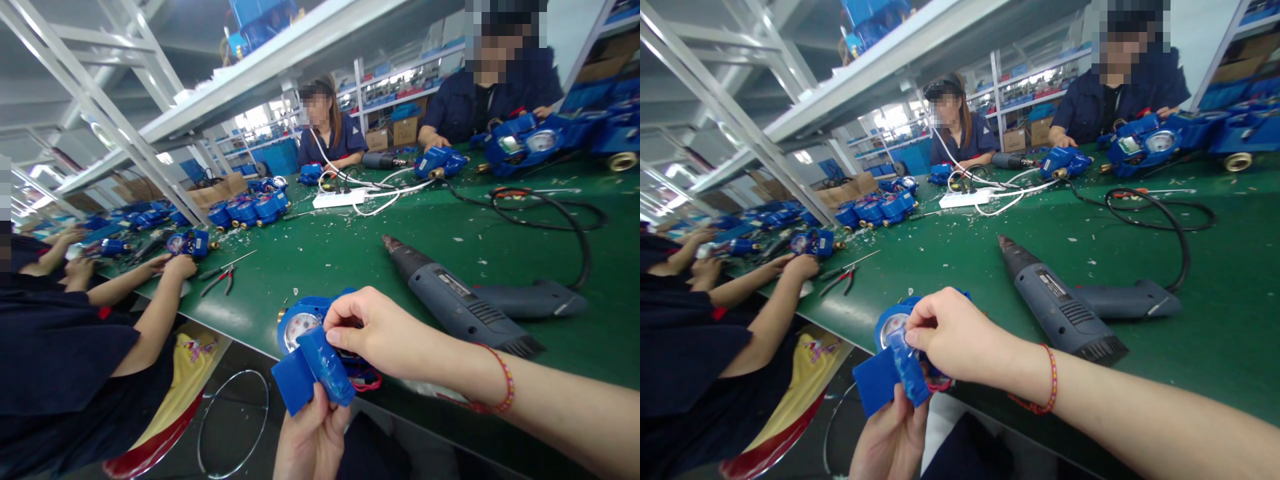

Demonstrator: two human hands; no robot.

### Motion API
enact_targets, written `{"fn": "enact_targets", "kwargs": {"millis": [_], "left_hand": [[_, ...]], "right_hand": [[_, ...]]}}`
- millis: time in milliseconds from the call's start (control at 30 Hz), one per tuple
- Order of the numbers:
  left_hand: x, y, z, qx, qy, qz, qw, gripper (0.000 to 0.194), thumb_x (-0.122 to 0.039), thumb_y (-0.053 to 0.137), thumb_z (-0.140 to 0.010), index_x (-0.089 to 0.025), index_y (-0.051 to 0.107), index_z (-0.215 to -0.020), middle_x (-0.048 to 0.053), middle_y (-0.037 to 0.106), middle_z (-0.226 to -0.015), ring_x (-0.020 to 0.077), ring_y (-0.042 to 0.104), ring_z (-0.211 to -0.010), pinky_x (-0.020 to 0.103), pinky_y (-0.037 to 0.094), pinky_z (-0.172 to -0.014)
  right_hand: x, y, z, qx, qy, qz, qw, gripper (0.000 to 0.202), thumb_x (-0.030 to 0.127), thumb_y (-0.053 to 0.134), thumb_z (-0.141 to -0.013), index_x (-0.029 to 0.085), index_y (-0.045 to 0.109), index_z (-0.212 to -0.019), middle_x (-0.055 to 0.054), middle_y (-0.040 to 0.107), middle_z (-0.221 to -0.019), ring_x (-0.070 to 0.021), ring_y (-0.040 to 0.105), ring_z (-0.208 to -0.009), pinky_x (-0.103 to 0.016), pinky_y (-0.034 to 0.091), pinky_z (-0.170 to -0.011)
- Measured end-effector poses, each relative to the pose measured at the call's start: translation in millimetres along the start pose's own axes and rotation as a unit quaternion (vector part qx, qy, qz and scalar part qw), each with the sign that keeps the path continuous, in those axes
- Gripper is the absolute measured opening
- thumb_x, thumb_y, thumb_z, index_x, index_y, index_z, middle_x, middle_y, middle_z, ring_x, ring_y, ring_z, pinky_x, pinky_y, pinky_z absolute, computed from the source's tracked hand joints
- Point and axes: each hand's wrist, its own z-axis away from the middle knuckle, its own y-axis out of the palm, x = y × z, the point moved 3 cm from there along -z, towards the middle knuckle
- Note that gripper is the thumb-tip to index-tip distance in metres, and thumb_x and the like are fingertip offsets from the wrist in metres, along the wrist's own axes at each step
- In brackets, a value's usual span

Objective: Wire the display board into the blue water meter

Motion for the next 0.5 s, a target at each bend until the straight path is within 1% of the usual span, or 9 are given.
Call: {"fn": "enact_targets", "kwargs": {"millis": [100,200,267,333,400,467,500], "left_hand": [[1.1,1.7,-0.6,0.012,-0.002,-0.004,1.0,0.047,0.004,0.04,-0.095,-0.021,0.074,-0.115,0.005,0.075,-0.116,0.0159,0.072,-0.105,0.019,0.053,-0.094],[1.5,1.3,0.2,0.026,-0.012,-0.003,1.0,0.05,0.004,0.038,-0.096,-0.025,0.073,-0.117,0.003,0.074,-0.119,0.0146,0.072,-0.105,0.017,0.054,-0.091],[1.3,0.3,1.5,0.023,-0.019,-0.005,1.0,0.048,0.001,0.039,-0.097,-0.026,0.073,-0.116,0.004,0.074,-0.118,0.0146,0.072,-0.104,0.016,0.055,-0.089],[0.9,-1.8,3.0,0.002,-0.024,-0.004,1.0,0.046,-0.001,0.04,-0.097,-0.025,0.074,-0.116,0.004,0.075,-0.116,0.0143,0.073,-0.102,0.016,0.055,-0.088],[0.4,-3.9,4.5,-0.011,-0.025,0.002,1.0,0.045,-0.001,0.04,-0.097,-0.026,0.074,-0.115,0.004,0.075,-0.117,0.0137,0.073,-0.102,0.016,0.055,-0.088],[-0.3,-4.6,5.6,0.0,-0.023,0.01,1.0,0.048,-0.001,0.037,-0.098,-0.027,0.074,-0.115,0.003,0.075,-0.119,0.0124,0.071,-0.106,0.015,0.053,-0.09],[-0.8,-4.2,5.8,0.012,-0.02,0.012,1.0,0.05,-0.001,0.035,-0.098,-0.028,0.073,-0.116,0.002,0.075,-0.119,0.0115,0.07,-0.107,0.014,0.052,-0.091]], "right_hand": [[2.0,1.2,-0.5,0.011,0.013,-0.008,1.0,0.018,0.004,0.057,-0.077,0.015,0.057,-0.063,0.005,0.05,-0.057,-0.0082,0.042,-0.054,-0.022,0.034,-0.054],[4.1,2.2,-0.5,0.017,0.013,-0.004,1.0,0.022,0.001,0.055,-0.077,0.015,0.052,-0.061,0.006,0.046,-0.055,-0.0075,0.039,-0.053,-0.021,0.032,-0.053],[4.5,2.6,-1.1,0.017,0.009,0.002,1.0,0.024,0.001,0.053,-0.078,0.016,0.049,-0.061,0.007,0.044,-0.054,-0.0072,0.039,-0.052,-0.021,0.031,-0.052],[4.0,2.6,-2.8,0.022,0.01,0.005,1.0,0.024,0.001,0.052,-0.08,0.016,0.048,-0.062,0.007,0.044,-0.054,-0.0072,0.039,-0.052,-0.021,0.03,-0.052],[4.3,2.0,-4.6,0.035,0.001,0.008,0.999,0.023,0.004,0.053,-0.082,0.016,0.05,-0.063,0.006,0.045,-0.055,-0.0075,0.04,-0.053,-0.021,0.032,-0.053],[5.8,-0.2,-3.9,0.042,-0.018,0.025,0.999,0.02,0.008,0.055,-0.083,0.015,0.055,-0.065,0.005,0.051,-0.059,-0.0085,0.044,-0.056,-0.022,0.035,-0.056],[6.9,-2.0,-1.8,0.033,-0.035,0.039,0.998,0.016,0.01,0.057,-0.084,0.015,0.058,-0.069,0.003,0.056,-0.064,-0.0095,0.048,-0.06,-0.023,0.037,-0.059]]}}
